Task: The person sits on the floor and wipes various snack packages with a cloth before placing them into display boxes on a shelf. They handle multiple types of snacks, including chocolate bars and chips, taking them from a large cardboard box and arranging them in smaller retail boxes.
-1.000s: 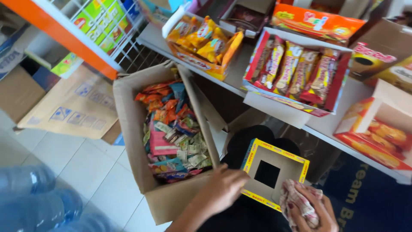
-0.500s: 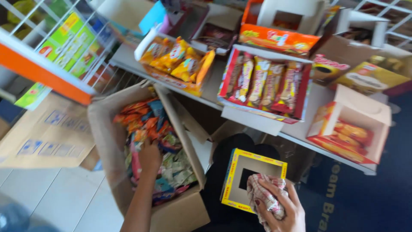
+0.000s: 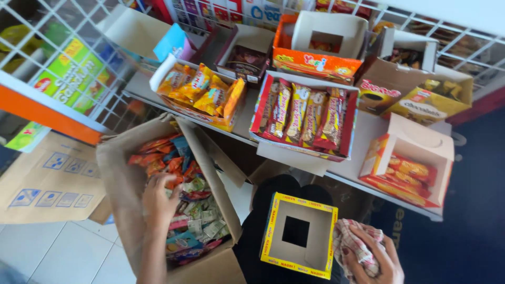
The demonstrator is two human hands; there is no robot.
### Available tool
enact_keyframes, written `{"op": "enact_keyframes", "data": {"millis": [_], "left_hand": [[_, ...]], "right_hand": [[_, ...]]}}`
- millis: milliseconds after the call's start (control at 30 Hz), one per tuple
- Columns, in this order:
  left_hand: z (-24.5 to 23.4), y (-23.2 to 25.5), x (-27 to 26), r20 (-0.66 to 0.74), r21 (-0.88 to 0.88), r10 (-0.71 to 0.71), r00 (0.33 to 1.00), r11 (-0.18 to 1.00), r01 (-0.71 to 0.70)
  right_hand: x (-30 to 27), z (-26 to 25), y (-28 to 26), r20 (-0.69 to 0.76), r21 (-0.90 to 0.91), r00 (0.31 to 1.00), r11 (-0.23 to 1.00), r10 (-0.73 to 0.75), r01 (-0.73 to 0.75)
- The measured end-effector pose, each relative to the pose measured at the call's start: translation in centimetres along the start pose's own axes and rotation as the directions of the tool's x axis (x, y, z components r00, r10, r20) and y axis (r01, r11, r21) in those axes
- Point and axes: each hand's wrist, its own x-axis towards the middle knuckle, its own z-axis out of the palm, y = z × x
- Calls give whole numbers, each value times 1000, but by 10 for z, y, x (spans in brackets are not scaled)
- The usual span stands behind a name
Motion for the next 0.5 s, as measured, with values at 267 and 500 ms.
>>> {"op": "enact_keyframes", "data": {"millis": [267,500], "left_hand": [[-52,113,89,-353,-380,236,905,848,-370],[-6,117,135,-253,-365,277,927,860,-356]], "right_hand": [[15,11,-38,-36,1,998,999,49,-49],[-5,4,-17,-87,0,995,998,57,-57]]}}
